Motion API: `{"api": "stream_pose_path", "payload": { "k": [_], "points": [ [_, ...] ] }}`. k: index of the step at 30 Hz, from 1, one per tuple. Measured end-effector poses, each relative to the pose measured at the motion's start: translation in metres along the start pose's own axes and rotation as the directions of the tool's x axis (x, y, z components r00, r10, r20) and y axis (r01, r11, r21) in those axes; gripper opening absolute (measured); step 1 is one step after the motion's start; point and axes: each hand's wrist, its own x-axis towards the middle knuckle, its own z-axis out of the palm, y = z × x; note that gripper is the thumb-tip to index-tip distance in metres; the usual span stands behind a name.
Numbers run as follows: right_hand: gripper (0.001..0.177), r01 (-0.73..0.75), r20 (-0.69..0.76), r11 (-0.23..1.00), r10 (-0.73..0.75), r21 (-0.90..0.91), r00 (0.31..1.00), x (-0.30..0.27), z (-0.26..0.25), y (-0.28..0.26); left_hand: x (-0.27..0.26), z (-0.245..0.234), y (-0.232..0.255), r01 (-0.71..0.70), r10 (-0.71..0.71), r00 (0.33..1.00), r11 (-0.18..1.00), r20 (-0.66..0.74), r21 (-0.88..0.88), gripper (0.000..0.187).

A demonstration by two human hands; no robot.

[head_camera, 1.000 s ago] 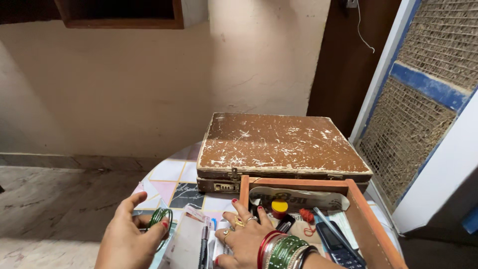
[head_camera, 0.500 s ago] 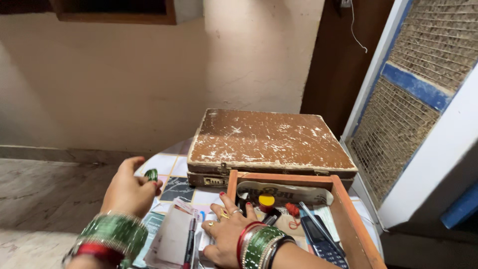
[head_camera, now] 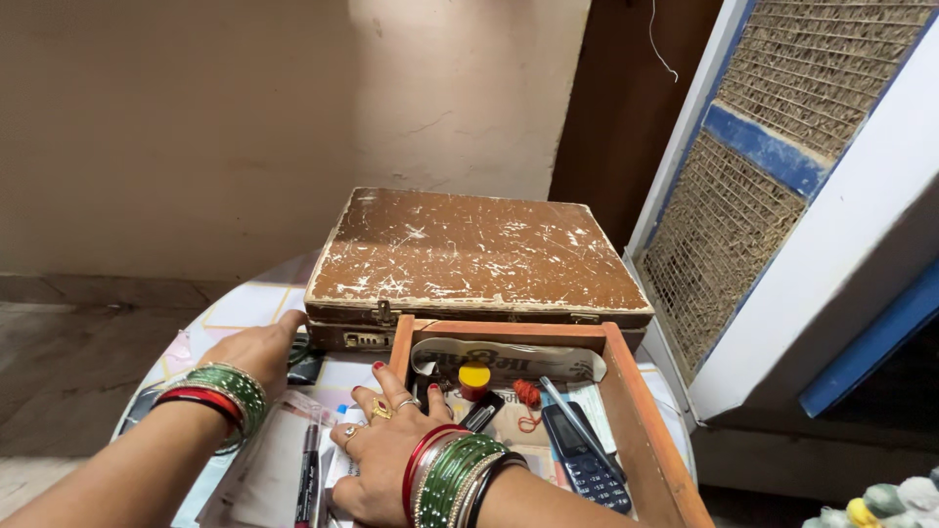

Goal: The person opens a brown briefcase and removes several papers and envelopes, placing them on the table. Then the person opens a wall-mounted drawer and removes a small wooden box filled with miscellaneous items, including pens, keys, and small containers, and begins sorting them on the table.

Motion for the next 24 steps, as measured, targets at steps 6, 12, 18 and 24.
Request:
{"api": "stream_pose_path", "payload": {
  "k": [6, 12, 18, 24],
  "points": [
    [0.077, 0.015, -0.034, 1.000, -0.015, 0.005, 0.999, -0.001, -0.001, -0.002, 0.005, 0.005, -0.010, 0.050, -0.051, 0.999, 0.998, -0.014, -0.048, 0.067],
    [0.076, 0.005, -0.022, 1.000, -0.004, 0.029, 1.000, -0.005, -0.005, -0.004, -0.005, -0.001, -0.008, 0.081, -0.076, 0.995, 0.994, 0.067, -0.073, 0.060],
    [0.075, -0.002, -0.047, 1.000, 0.002, 0.013, 0.999, -0.002, 0.001, -0.002, -0.017, -0.037, 0.012, -0.060, -0.015, 0.978, 0.936, -0.208, -0.347, 0.055],
    [0.066, 0.051, -0.089, 0.980, -0.035, 0.194, 0.995, 0.018, 0.007, 0.016, -0.062, -0.063, 0.072, -0.224, -0.149, 0.901, 0.646, -0.408, -0.729, 0.047]
  ]
}}
